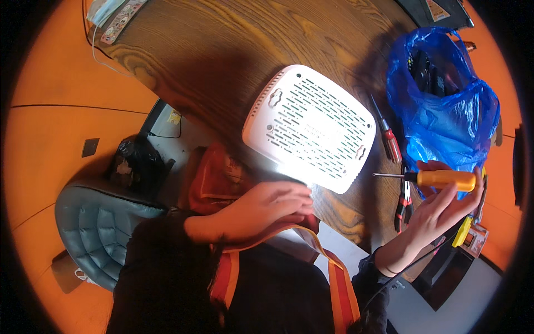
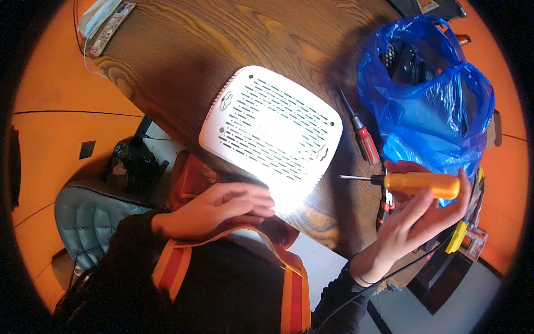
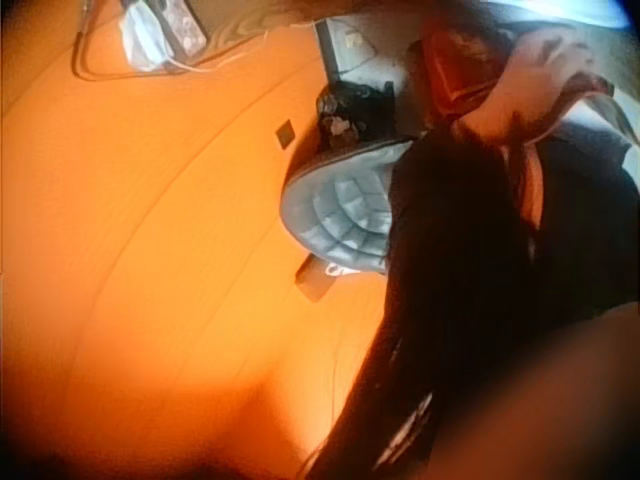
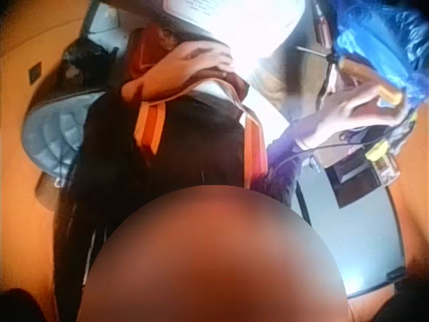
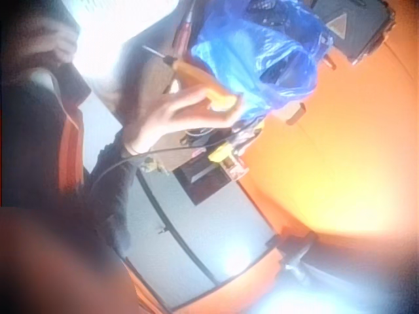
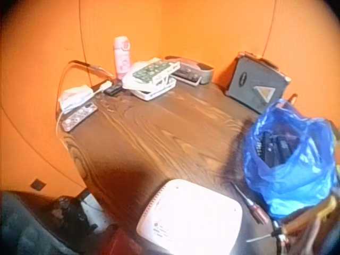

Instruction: The person disassembles a white electronic device by removing screws with a screwdriver, separating the casing to expose the circuit board, and placing the components on the table. They then retrieve another similar device from a blue bag and begin unscrewing it.

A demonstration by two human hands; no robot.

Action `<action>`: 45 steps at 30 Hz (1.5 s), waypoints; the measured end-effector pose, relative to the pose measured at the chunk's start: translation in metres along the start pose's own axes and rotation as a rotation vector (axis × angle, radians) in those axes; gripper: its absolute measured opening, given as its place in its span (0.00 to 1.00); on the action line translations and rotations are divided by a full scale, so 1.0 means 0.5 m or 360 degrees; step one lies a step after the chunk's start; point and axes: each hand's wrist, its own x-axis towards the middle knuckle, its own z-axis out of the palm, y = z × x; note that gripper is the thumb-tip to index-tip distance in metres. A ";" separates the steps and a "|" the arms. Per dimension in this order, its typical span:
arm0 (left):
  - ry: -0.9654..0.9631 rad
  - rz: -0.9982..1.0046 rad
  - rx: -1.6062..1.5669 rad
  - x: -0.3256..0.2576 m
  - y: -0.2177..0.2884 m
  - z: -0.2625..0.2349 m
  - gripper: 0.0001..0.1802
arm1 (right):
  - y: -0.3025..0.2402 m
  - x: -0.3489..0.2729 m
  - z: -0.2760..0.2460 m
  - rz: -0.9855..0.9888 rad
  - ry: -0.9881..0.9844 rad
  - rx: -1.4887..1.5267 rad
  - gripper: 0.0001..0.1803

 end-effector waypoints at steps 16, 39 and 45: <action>0.1033 0.1776 0.2231 0.059 0.032 -0.055 0.29 | -0.004 0.000 0.036 -0.0180 -0.0095 0.0610 0.32; 0.0941 0.1814 0.2390 0.079 -0.013 -0.038 0.26 | 0.002 0.051 0.159 -0.0740 -0.0140 0.0308 0.27; 0.0951 0.1795 0.2398 0.073 -0.012 -0.036 0.25 | -0.056 0.059 0.153 -0.1074 -0.0122 -0.0083 0.24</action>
